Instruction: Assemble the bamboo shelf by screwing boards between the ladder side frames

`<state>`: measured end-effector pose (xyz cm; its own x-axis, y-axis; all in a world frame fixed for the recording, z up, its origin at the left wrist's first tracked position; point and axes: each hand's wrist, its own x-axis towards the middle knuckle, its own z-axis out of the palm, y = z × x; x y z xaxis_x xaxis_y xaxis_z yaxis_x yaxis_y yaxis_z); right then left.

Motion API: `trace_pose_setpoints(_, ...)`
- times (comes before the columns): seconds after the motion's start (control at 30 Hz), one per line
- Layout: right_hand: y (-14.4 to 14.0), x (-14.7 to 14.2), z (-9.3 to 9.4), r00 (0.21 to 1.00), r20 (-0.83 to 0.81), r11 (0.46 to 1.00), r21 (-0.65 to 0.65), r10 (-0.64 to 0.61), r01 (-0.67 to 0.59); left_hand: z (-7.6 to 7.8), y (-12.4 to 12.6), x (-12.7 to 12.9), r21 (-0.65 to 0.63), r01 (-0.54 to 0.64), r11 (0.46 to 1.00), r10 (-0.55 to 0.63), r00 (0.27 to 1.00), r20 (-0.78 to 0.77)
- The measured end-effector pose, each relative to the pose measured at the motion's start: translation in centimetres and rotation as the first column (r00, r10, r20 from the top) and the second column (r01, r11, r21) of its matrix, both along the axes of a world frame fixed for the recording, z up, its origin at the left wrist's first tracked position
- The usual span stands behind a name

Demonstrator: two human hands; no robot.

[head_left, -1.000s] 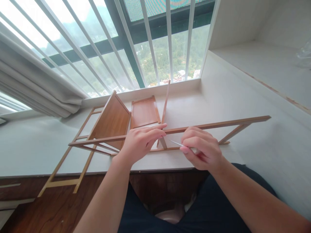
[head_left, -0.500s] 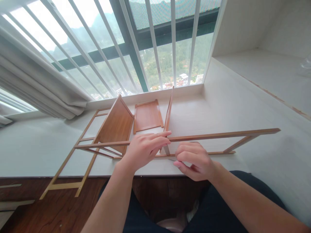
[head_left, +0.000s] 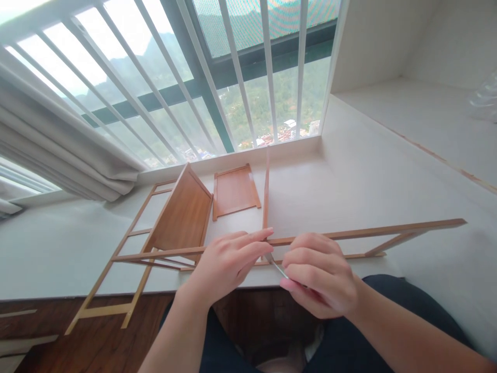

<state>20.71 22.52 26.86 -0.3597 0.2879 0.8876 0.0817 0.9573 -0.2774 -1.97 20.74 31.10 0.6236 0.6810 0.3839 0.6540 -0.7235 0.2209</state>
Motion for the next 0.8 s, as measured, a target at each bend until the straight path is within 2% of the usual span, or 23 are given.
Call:
trace_pose_setpoints(0.07, -0.4, 0.2, 0.4, 0.997, 0.032, 0.997, -0.006, -0.071, 0.071, 0.0, -0.3, -0.1, -0.007, 0.009, 1.0, -0.009, 1.0, -0.006)
trace_pose_setpoints(0.17, -0.8, 0.2, 0.9, 0.993, 0.059, 0.994, -0.017, -0.104, 0.105, 0.0, -0.6, -0.3, -0.008, 0.013, 1.0, -0.014, 1.0, -0.006)
trace_pose_setpoints(0.33, -0.3, 0.2, 1.0, 0.992, 0.107, 0.996, -0.057, -0.068, 0.074, -0.4, -0.4, -0.2, -0.034, -0.021, 0.999, 0.021, 1.0, 0.02)
trace_pose_setpoints(0.47, -0.1, 0.4, 0.5, 0.988, 0.151, 0.999, -0.026, -0.031, 0.036, -0.7, -0.4, 0.3, -0.09, -0.053, 0.995, 0.061, 0.995, 0.084)
trace_pose_setpoints(0.63, 0.4, 0.9, -0.6, 0.994, 0.093, 0.997, -0.062, -0.048, 0.054, -1.1, -0.5, 0.9, -0.124, -0.071, 0.99, 0.086, 0.988, 0.126)
trace_pose_setpoints(0.73, 1.8, 1.3, -2.5, 0.987, -0.019, 0.97, -0.189, -0.159, 0.153, -1.5, -0.2, 0.7, -0.093, -0.073, 0.993, 0.084, 0.989, 0.119)
trace_pose_setpoints(0.77, 2.2, 1.4, -3.5, 0.973, -0.047, 0.921, -0.335, -0.225, 0.197, -1.6, -0.1, 0.6, -0.073, -0.058, 0.996, 0.066, 0.991, 0.117)
trace_pose_setpoints(0.8, 2.6, 1.5, -4.7, 0.942, -0.165, 0.849, -0.498, -0.294, 0.178, -1.7, 0.0, 0.5, -0.045, -0.034, 0.998, 0.04, 0.992, 0.122)
